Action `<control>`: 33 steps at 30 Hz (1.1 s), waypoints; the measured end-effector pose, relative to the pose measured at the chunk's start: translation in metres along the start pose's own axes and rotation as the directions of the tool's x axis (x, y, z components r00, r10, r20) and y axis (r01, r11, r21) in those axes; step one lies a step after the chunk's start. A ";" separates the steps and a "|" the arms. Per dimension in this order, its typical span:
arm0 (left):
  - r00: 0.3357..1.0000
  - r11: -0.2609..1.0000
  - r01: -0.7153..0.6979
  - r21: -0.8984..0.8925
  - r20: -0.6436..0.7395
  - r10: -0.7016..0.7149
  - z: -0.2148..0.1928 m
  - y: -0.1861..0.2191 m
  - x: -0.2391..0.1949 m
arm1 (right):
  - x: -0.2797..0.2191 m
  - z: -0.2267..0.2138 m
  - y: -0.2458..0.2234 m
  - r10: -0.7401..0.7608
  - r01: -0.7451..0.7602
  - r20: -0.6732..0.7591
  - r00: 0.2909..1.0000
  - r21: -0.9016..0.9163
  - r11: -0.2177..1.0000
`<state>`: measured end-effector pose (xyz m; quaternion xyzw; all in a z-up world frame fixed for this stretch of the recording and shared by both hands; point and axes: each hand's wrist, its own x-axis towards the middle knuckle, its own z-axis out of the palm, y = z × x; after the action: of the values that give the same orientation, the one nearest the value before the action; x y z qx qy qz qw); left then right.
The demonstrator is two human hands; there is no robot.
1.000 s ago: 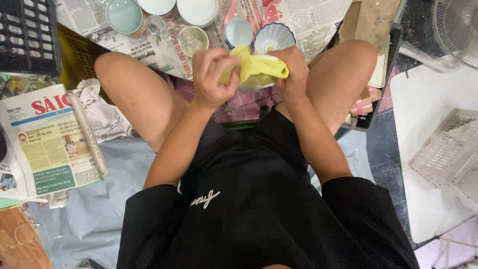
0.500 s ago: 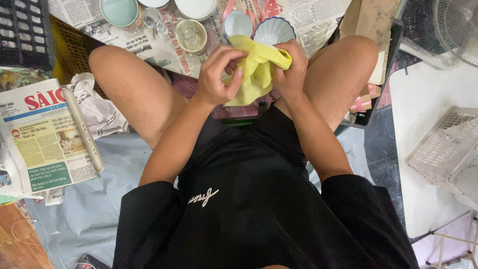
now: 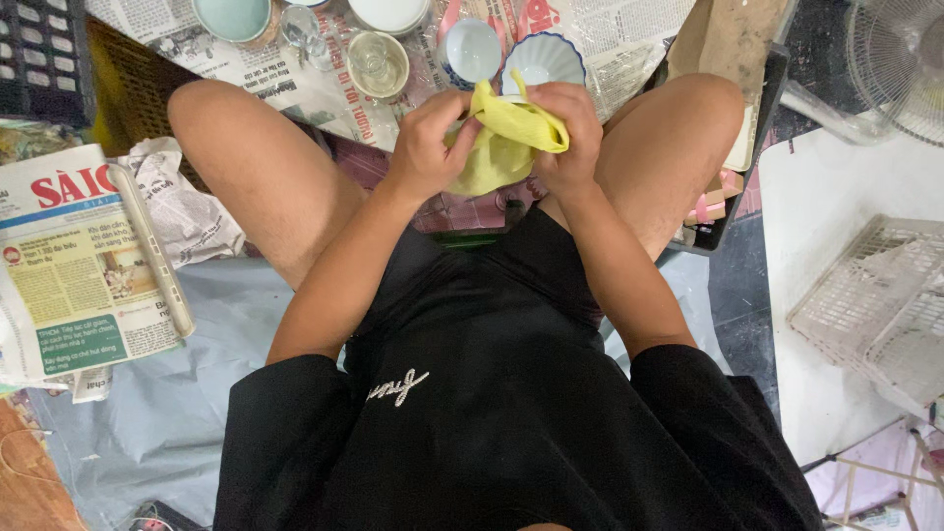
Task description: The person sits cross-legged and wipes various small ceramic bowls and cups with a yellow cloth. They handle items one at a time, wiping the exterior and interior surfaces, then placing them back on the table.
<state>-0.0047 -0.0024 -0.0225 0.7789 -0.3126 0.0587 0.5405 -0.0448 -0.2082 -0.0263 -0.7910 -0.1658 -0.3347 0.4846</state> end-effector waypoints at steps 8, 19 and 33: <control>0.999 0.999 -0.038 -0.021 0.014 0.038 -0.008 0.004 0.002 | -0.005 -0.001 0.003 0.121 -0.123 0.032 0.992 0.049 0.991; 0.987 0.999 0.025 0.039 -0.159 -0.018 0.001 -0.005 0.003 | -0.017 0.003 0.018 0.437 -0.414 0.320 0.841 -0.142 0.899; 0.941 0.832 0.296 -0.470 0.291 -0.171 0.018 -0.002 -0.005 | -0.027 -0.035 0.039 0.394 -0.357 -0.040 0.918 0.348 0.867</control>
<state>-0.0125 -0.0154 -0.0333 0.6429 -0.2811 -0.1855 0.6879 -0.0540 -0.2557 -0.0596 -0.6949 -0.0360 -0.2437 0.6756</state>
